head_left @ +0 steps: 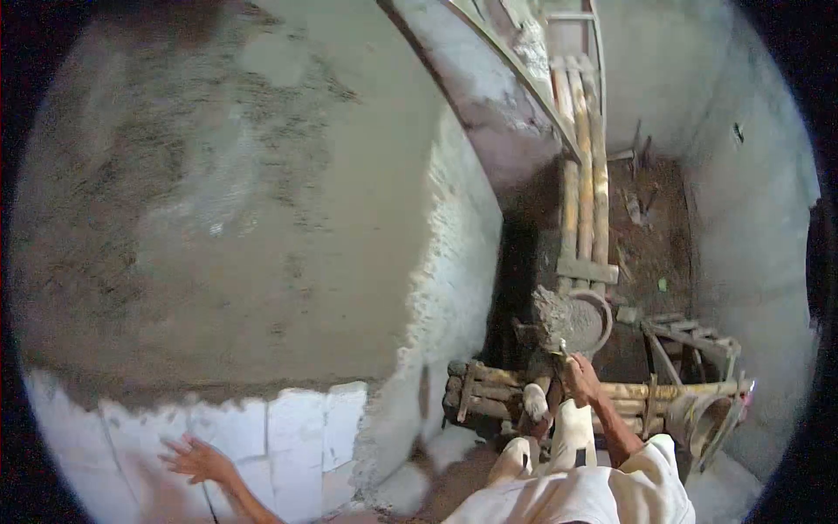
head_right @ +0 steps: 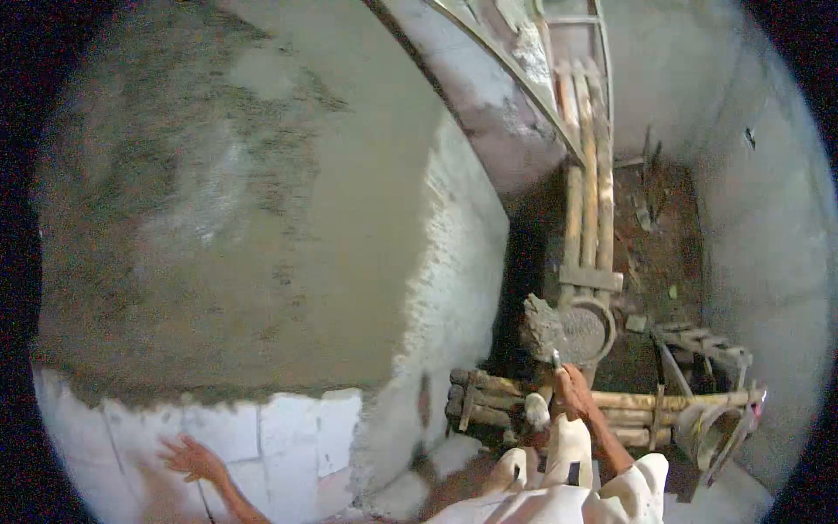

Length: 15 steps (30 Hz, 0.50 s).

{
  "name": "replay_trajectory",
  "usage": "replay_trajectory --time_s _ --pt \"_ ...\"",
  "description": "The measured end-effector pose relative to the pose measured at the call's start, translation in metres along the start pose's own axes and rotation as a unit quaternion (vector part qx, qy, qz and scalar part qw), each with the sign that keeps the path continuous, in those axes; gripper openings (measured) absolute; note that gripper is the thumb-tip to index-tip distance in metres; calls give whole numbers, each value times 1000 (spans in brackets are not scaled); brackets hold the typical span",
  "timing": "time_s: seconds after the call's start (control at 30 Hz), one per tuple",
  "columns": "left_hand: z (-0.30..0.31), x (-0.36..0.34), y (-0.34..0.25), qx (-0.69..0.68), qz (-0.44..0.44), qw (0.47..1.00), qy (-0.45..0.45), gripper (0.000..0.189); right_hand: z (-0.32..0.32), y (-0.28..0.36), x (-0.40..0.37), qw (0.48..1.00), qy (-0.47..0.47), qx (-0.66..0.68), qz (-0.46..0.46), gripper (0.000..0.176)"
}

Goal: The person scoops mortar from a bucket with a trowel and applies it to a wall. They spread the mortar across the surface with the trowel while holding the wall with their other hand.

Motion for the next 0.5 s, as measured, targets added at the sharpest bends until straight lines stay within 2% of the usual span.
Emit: replay_trajectory --time_s 0.03,0.13,0.2,0.23,0.27,0.33,0.4,0.47,0.5 --pt "15 3 17 -73 100 992 -39 67 -18 31 -3 1000 5 -2 14 31" --pt "71 14 41 -110 138 981 -85 59 -105 147 -8 972 80 212 -64 26" --pt "109 27 62 -177 147 942 -246 55 -151 190 6 939 139 313 -42 29" --pt "123 41 70 -247 170 908 -294 51 -168 218 11 932 138 332 -41 28" --pt "119 57 73 -249 176 905 -296 51 -183 248 15 918 152 365 -34 27" --pt "95 94 90 -185 261 913 -252 58 -208 295 24 877 176 446 -22 26" --pt "93 111 91 -161 276 914 -248 57 -217 347 31 871 172 459 30 26" --pt "89 113 88 -111 300 912 -258 57 -215 393 41 870 132 464 102 27" --pt "81 113 87 -110 313 910 -248 58 -209 417 48 885 89 427 163 29"
Point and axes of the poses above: each hand's wrist, its own x-axis towards the middle knuckle, its own z-axis out of the back of the hand, y = z × x, the point moved 8 cm from there along x, towards the middle knuckle, and after that the axes turned 12 degrees about x, right-handed, at the moved point
